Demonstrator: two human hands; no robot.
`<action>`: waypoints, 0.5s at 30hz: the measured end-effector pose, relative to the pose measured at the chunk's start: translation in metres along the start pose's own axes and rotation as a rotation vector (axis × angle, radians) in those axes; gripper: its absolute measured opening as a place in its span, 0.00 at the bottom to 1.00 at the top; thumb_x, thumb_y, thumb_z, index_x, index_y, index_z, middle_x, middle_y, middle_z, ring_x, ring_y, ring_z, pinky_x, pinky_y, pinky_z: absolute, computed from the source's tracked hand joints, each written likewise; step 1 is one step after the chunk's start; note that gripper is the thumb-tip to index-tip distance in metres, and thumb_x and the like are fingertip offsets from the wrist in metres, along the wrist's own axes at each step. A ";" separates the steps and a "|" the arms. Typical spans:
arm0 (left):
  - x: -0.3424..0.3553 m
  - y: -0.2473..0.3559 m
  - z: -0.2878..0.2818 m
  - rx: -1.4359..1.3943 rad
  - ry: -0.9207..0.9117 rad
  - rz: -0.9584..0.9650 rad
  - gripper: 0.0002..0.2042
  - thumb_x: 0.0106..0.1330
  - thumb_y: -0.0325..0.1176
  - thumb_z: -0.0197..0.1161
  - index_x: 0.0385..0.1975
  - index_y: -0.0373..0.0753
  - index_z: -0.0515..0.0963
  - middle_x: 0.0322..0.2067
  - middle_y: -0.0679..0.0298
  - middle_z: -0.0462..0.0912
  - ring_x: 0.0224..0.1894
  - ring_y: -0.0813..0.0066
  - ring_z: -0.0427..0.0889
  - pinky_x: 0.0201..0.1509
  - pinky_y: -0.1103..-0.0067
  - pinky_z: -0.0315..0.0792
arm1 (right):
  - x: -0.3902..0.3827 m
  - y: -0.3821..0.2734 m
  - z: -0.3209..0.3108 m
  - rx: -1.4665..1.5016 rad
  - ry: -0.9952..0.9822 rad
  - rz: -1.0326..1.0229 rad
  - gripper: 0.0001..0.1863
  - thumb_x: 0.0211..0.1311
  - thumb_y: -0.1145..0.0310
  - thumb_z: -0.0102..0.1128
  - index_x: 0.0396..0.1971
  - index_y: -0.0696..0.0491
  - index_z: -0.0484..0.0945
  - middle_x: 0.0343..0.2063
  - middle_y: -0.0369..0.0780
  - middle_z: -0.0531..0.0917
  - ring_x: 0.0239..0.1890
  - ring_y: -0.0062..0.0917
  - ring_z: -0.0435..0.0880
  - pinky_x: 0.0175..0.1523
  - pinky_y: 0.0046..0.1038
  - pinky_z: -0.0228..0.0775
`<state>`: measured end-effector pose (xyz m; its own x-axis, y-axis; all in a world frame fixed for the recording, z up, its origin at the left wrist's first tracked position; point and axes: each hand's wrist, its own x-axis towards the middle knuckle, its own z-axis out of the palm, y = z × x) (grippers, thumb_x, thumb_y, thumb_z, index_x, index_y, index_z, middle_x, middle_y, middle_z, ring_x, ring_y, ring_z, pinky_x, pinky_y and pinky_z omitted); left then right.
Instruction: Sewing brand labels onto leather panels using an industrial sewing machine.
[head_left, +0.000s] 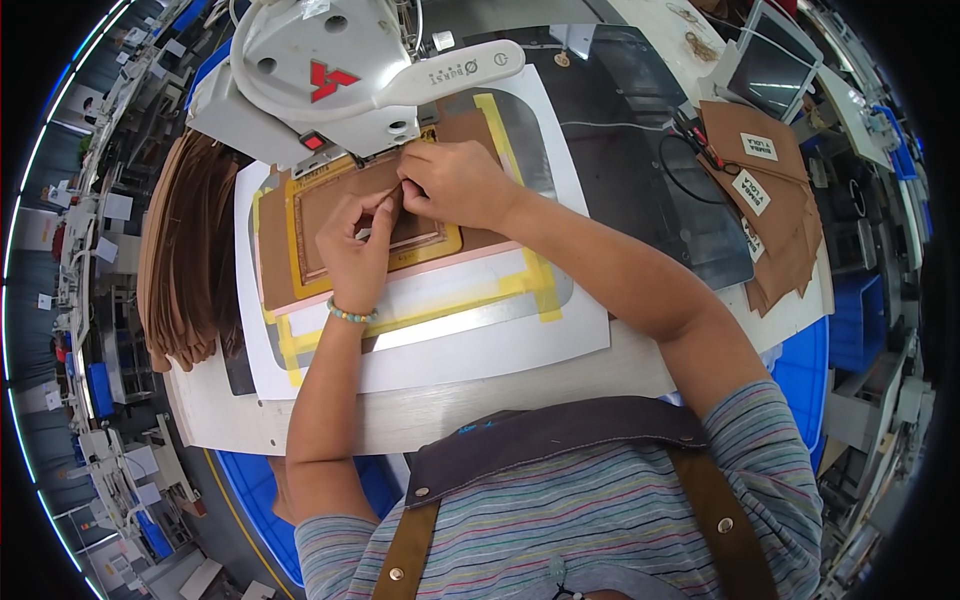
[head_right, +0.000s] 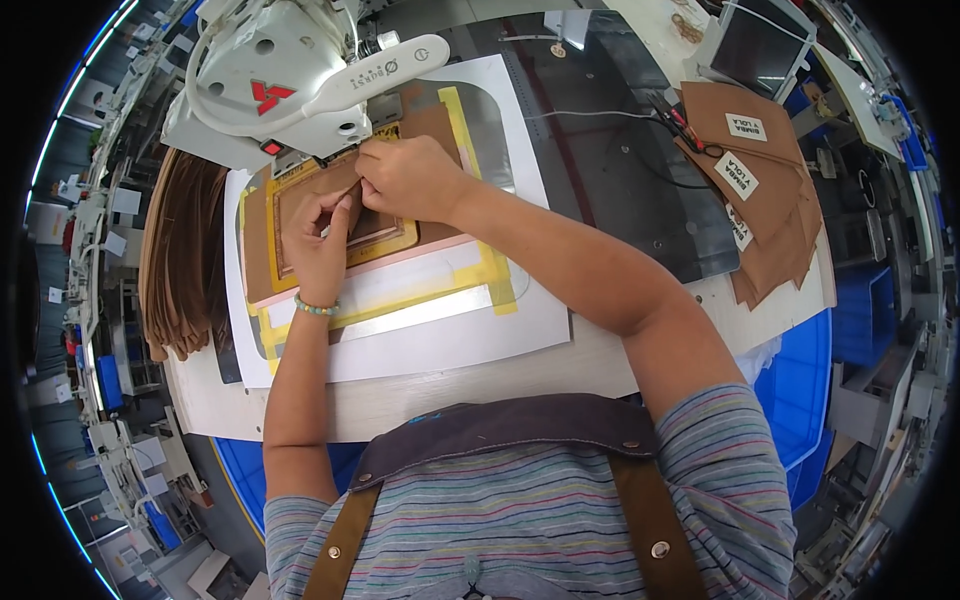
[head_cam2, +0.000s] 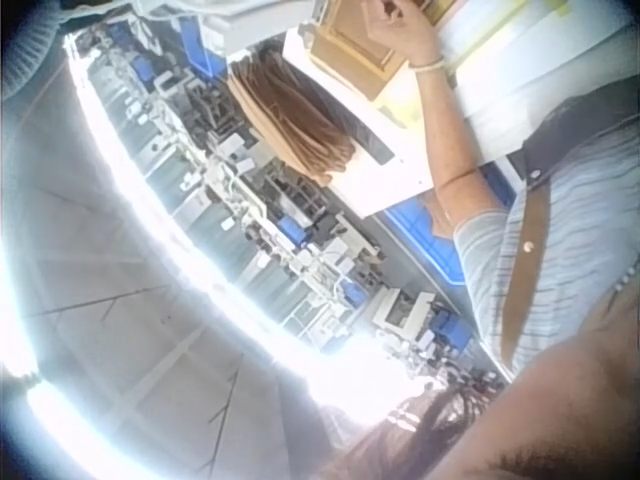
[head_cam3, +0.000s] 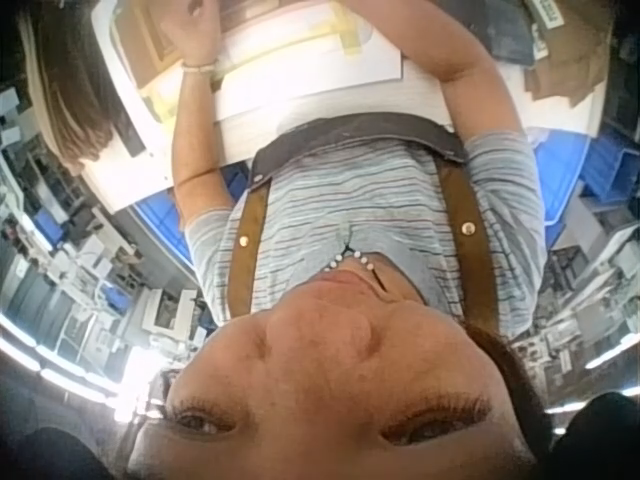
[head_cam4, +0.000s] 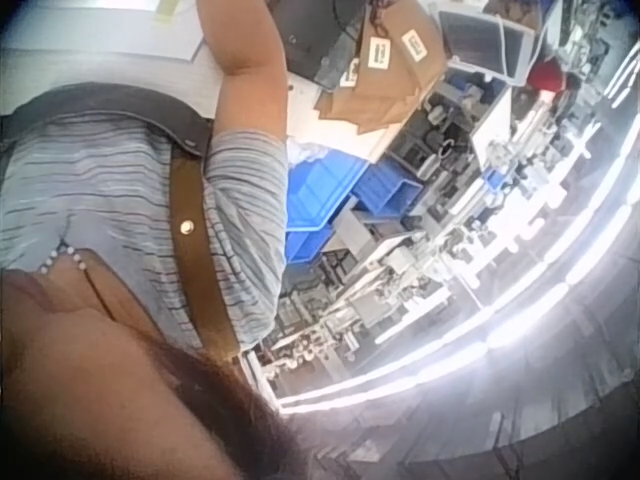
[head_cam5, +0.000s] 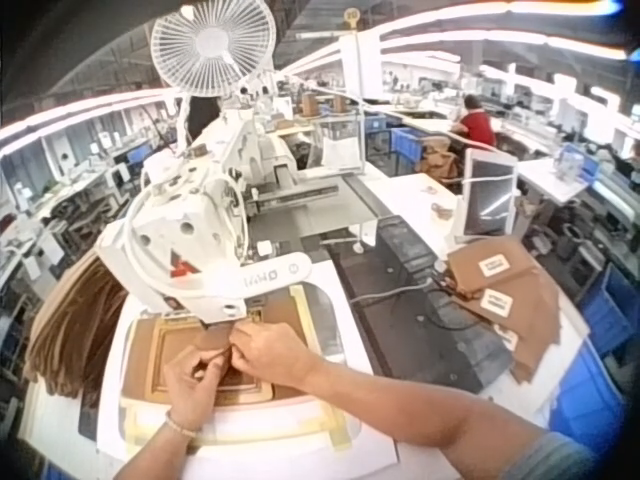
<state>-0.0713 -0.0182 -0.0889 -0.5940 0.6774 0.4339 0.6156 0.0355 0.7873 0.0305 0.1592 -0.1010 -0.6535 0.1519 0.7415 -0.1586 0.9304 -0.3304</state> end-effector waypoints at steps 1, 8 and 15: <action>0.001 0.000 0.000 -0.030 -0.004 -0.028 0.06 0.73 0.26 0.70 0.44 0.32 0.89 0.32 0.64 0.86 0.33 0.80 0.85 0.40 0.81 0.79 | -0.001 0.001 0.001 -0.014 -0.009 -0.005 0.04 0.55 0.72 0.70 0.30 0.54 0.84 0.33 0.38 0.86 0.30 0.35 0.88 0.35 0.34 0.83; -0.002 -0.017 -0.002 -0.132 0.031 -0.090 0.06 0.74 0.26 0.69 0.45 0.31 0.89 0.32 0.70 0.83 0.33 0.86 0.81 0.38 0.84 0.77 | -0.001 0.019 -0.008 -0.108 -0.054 0.074 0.06 0.57 0.70 0.69 0.33 0.54 0.86 0.35 0.39 0.87 0.33 0.36 0.88 0.37 0.35 0.83; -0.002 -0.020 0.000 -0.149 0.048 -0.139 0.05 0.73 0.25 0.70 0.44 0.33 0.89 0.31 0.69 0.83 0.32 0.85 0.82 0.37 0.84 0.77 | -0.001 0.006 -0.004 0.046 0.010 -0.018 0.10 0.60 0.67 0.71 0.41 0.52 0.89 0.38 0.38 0.89 0.36 0.34 0.90 0.40 0.36 0.84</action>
<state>-0.0827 -0.0204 -0.1056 -0.6940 0.6379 0.3339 0.4447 0.0151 0.8955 0.0333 0.1662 -0.1017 -0.6432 0.1389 0.7530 -0.2043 0.9166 -0.3436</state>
